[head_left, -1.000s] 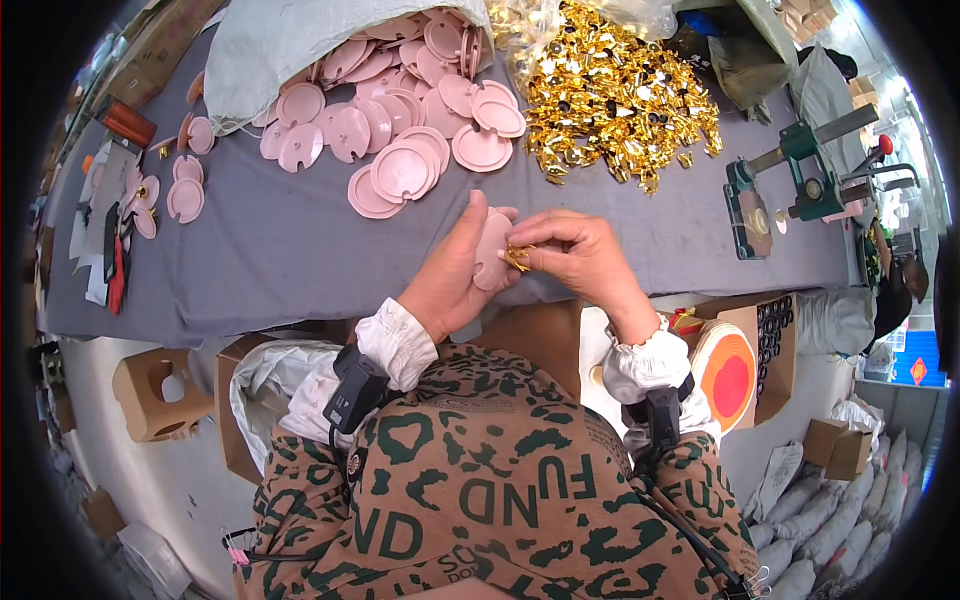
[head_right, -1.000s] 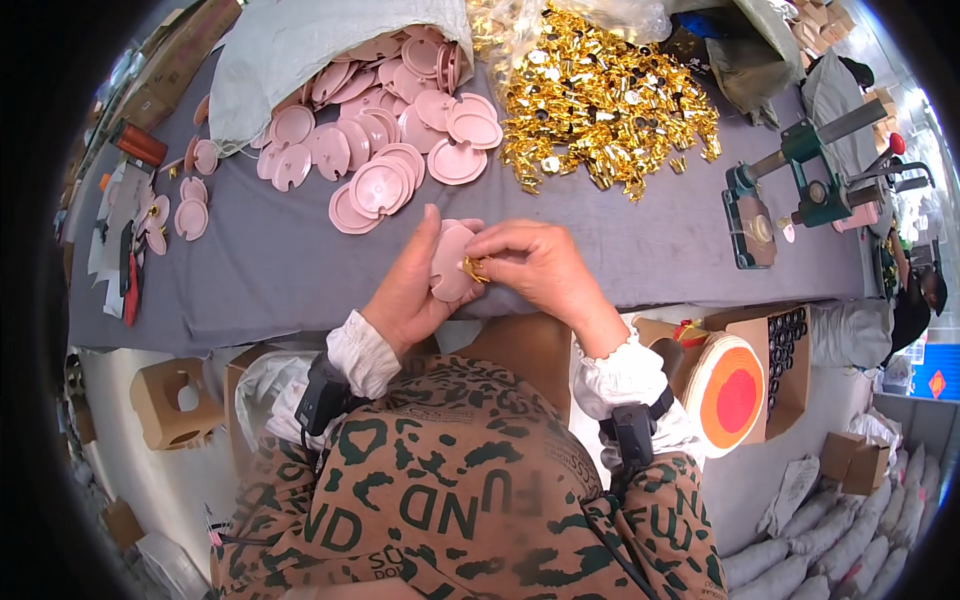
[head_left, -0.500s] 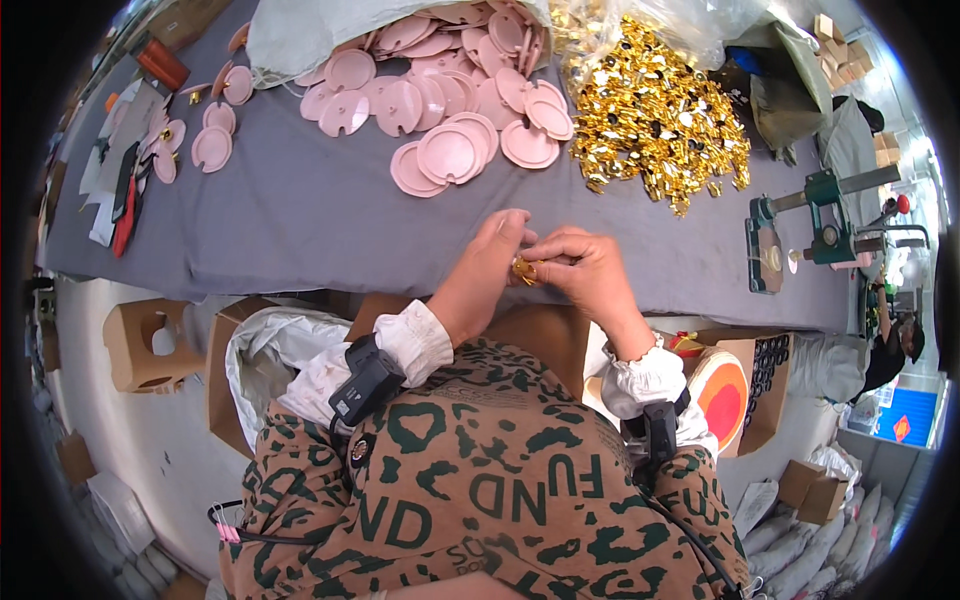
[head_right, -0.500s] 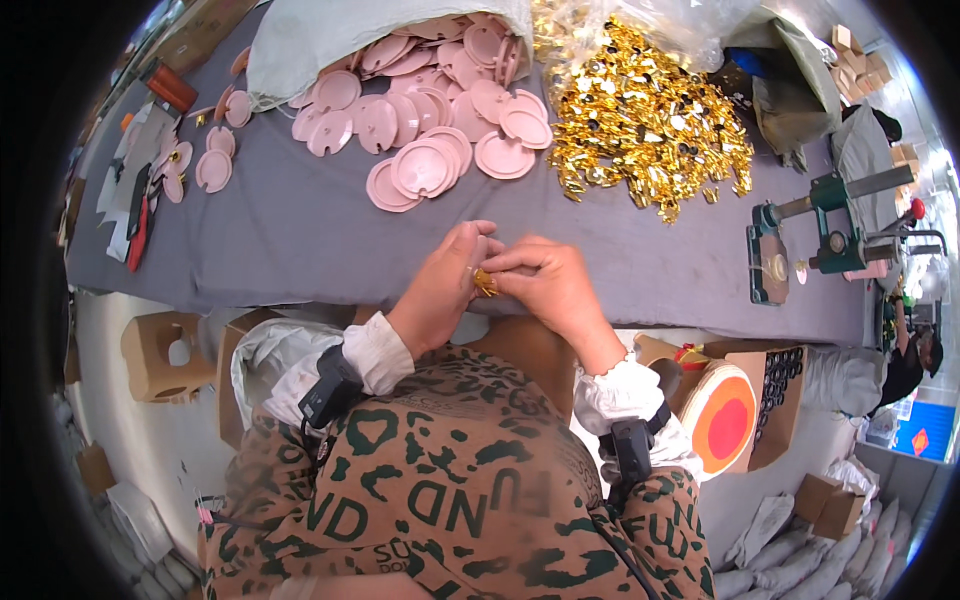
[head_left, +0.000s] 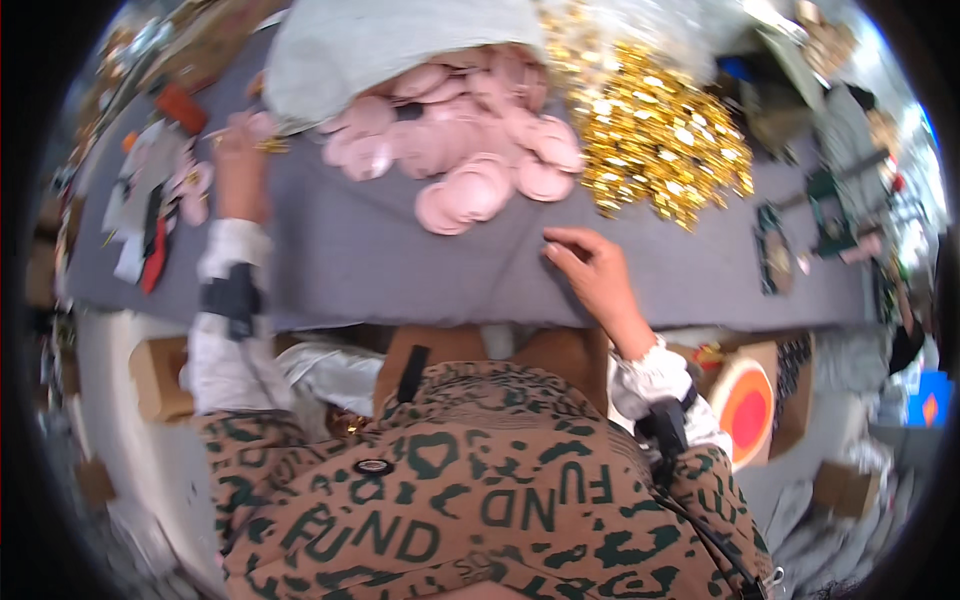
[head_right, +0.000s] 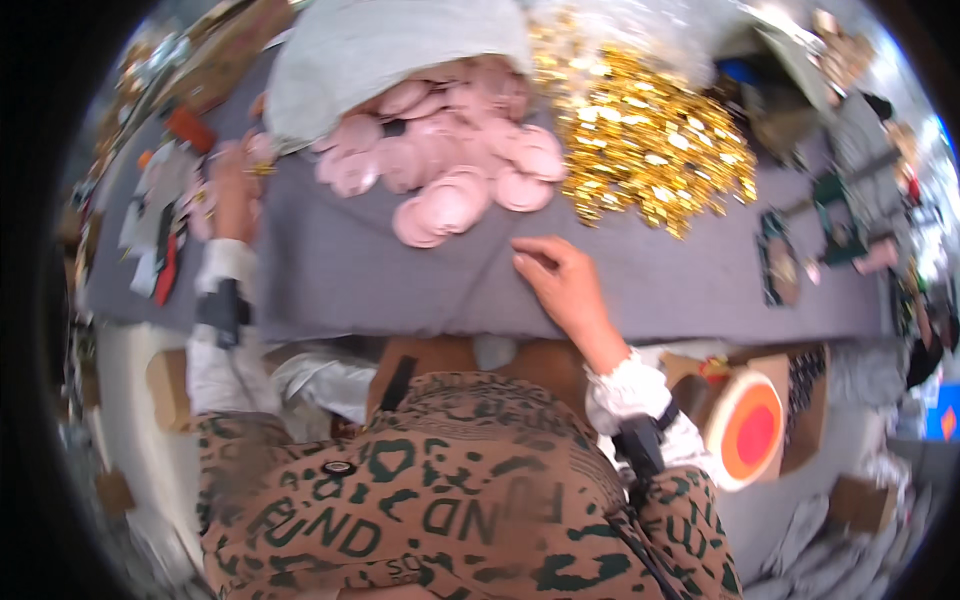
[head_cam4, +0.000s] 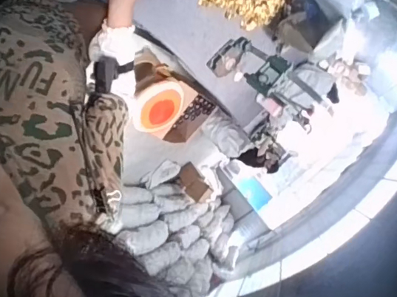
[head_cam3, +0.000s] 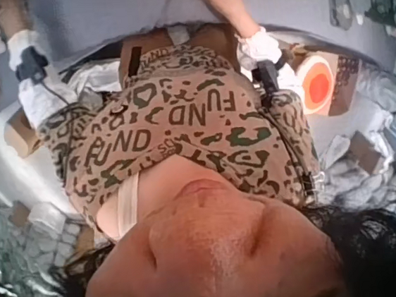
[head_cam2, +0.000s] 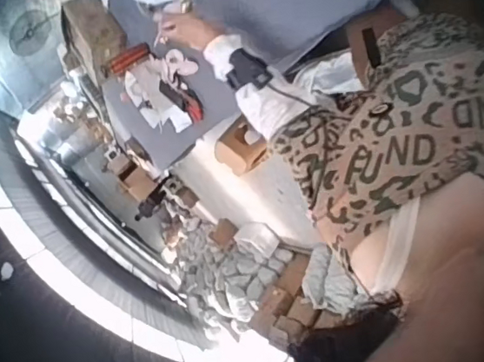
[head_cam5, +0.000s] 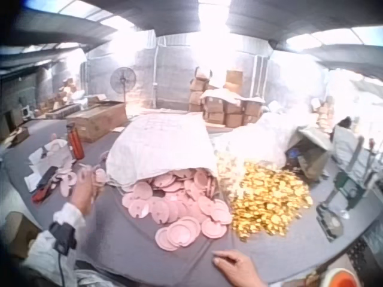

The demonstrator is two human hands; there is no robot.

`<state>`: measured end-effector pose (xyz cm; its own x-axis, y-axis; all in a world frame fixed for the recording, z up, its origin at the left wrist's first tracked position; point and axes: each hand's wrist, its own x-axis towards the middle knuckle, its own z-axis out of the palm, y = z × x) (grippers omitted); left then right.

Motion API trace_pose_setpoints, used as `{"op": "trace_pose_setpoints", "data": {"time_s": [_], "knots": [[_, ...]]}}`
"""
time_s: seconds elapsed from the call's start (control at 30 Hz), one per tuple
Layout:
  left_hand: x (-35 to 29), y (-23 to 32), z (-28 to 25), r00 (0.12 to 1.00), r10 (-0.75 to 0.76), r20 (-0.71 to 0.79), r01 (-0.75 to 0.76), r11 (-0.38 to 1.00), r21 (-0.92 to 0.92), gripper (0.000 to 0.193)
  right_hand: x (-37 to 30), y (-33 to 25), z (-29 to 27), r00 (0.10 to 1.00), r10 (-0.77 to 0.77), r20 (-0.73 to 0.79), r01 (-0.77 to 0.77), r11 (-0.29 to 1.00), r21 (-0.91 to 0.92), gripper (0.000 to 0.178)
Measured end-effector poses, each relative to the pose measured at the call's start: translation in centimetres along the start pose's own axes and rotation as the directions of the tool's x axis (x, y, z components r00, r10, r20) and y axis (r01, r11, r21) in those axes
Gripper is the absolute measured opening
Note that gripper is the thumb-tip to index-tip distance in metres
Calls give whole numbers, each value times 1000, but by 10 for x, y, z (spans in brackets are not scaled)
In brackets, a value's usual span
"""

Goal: Manually assembling small gold-colored plastic decorative components onto pink circular plastic bases.

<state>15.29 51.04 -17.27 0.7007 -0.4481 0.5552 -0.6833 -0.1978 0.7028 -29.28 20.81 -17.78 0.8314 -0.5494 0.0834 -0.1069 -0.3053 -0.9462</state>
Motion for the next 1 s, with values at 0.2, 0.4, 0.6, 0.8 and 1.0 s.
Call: {"op": "trace_pose_setpoints", "data": {"time_s": [0.2, 0.4, 0.6, 0.8, 1.0], "knots": [[47, 30, -9, 795, -407, -451, 156, 855, -495, 40, 10, 33, -53, 957, 13, -289, -43, 994, -98, 21], [-83, 177, 115, 735, -427, 527, 432, -304, -849, 54, 38, 57, -64, 900, -414, -138, 198, 668, -718, 34], [-142, 256, 212, 514, -292, 806, 691, -416, -591, 84, 30, 34, -64, 937, -183, -299, 43, 907, -418, 22], [-153, 271, 244, 522, -234, 820, 792, -224, -568, 79, -6, -23, -22, 901, -433, -37, 412, 879, -241, 21], [-161, 289, 248, 520, -320, 792, 832, -20, -555, 72, -13, -19, -20, 857, -515, 17, 490, 803, -340, 24]]}}
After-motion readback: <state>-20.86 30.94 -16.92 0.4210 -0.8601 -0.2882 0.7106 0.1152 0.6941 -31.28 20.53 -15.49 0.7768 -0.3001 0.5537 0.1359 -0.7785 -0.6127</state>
